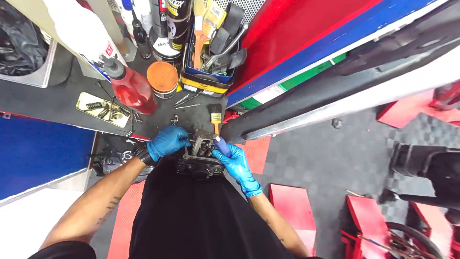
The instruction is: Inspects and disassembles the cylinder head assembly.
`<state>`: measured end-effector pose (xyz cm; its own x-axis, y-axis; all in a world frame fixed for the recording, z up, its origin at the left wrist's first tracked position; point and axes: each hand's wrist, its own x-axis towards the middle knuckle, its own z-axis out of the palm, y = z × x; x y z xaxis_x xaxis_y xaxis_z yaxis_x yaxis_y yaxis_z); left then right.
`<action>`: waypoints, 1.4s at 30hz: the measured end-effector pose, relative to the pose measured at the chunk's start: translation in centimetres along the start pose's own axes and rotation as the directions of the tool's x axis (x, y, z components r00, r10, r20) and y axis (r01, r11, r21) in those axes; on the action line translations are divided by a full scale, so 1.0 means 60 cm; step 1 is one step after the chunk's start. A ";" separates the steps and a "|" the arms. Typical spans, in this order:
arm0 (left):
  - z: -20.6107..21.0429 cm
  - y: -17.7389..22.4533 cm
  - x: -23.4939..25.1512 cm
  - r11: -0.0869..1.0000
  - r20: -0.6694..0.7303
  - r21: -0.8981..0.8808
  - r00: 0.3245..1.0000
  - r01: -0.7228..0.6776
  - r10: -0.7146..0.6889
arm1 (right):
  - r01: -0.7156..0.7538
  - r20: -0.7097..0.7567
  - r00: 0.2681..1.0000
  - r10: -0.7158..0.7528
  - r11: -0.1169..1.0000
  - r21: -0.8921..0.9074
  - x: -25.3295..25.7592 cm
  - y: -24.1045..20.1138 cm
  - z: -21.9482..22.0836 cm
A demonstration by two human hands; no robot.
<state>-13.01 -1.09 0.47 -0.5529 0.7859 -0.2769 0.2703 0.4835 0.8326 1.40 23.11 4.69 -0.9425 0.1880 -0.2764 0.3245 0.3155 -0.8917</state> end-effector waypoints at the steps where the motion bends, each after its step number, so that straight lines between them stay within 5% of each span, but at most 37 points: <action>1: 0.002 0.000 -0.004 1.000 -0.015 -0.025 1.000 0.010 -0.010 | -0.002 0.001 1.000 0.002 1.000 0.001 -0.001 0.000 0.000; 5: 0.022 0.013 -0.051 0.977 -0.212 -0.171 0.963 0.128 -0.163 | -0.010 0.001 1.000 0.010 1.000 0.001 -0.003 0.000 -0.001; 9: 0.083 0.041 -0.116 0.888 -0.451 -0.399 0.794 0.229 -0.407 | -0.001 -0.006 1.000 0.001 0.999 0.053 -0.004 0.003 -0.002; 13: 0.114 0.087 -0.153 0.615 -0.247 -0.763 0.787 0.202 -0.566 | 0.028 -0.005 1.000 -0.027 0.993 0.114 -0.013 0.013 -0.007; 16: 0.119 0.101 -0.151 0.474 -0.140 -0.870 0.852 0.138 -0.504 | 0.048 0.039 0.998 -0.055 0.984 0.172 -0.021 0.015 -0.019; 19: 0.139 0.103 -0.147 0.419 -0.162 -0.902 0.822 0.100 -0.545 | 0.119 0.180 0.973 -0.147 0.980 0.157 -0.023 0.026 -0.042; 25: 0.188 0.138 -0.114 0.576 -0.383 -0.801 0.604 0.160 -0.699 | 0.377 0.442 0.840 -0.314 0.924 -0.059 0.004 0.019 -0.070; 29: 0.182 0.156 -0.095 0.509 -0.355 -0.835 0.502 0.209 -0.788 | 0.519 0.487 0.776 -0.402 0.845 -0.129 0.019 0.018 -0.069; 34: 0.123 0.154 -0.080 0.549 -0.316 -0.742 0.520 0.386 -0.794 | 0.412 0.384 0.836 -0.393 0.911 0.035 -0.003 0.027 -0.034; 38: 0.049 0.152 -0.040 0.667 -0.235 -0.339 0.626 0.664 -0.743 | 0.319 0.292 0.897 -0.331 0.944 0.089 -0.030 0.033 -0.005; 42: -0.010 0.149 0.016 0.751 -0.121 -0.020 0.744 0.660 -0.657 | 0.281 0.258 0.919 -0.298 0.954 0.103 -0.040 0.043 -0.036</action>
<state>-11.58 3.78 7.94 -0.6845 0.2203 -0.6949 -0.1780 0.8739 0.4523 4.65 25.49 3.83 -0.9836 -0.1616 -0.0804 0.0365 0.2583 -0.9654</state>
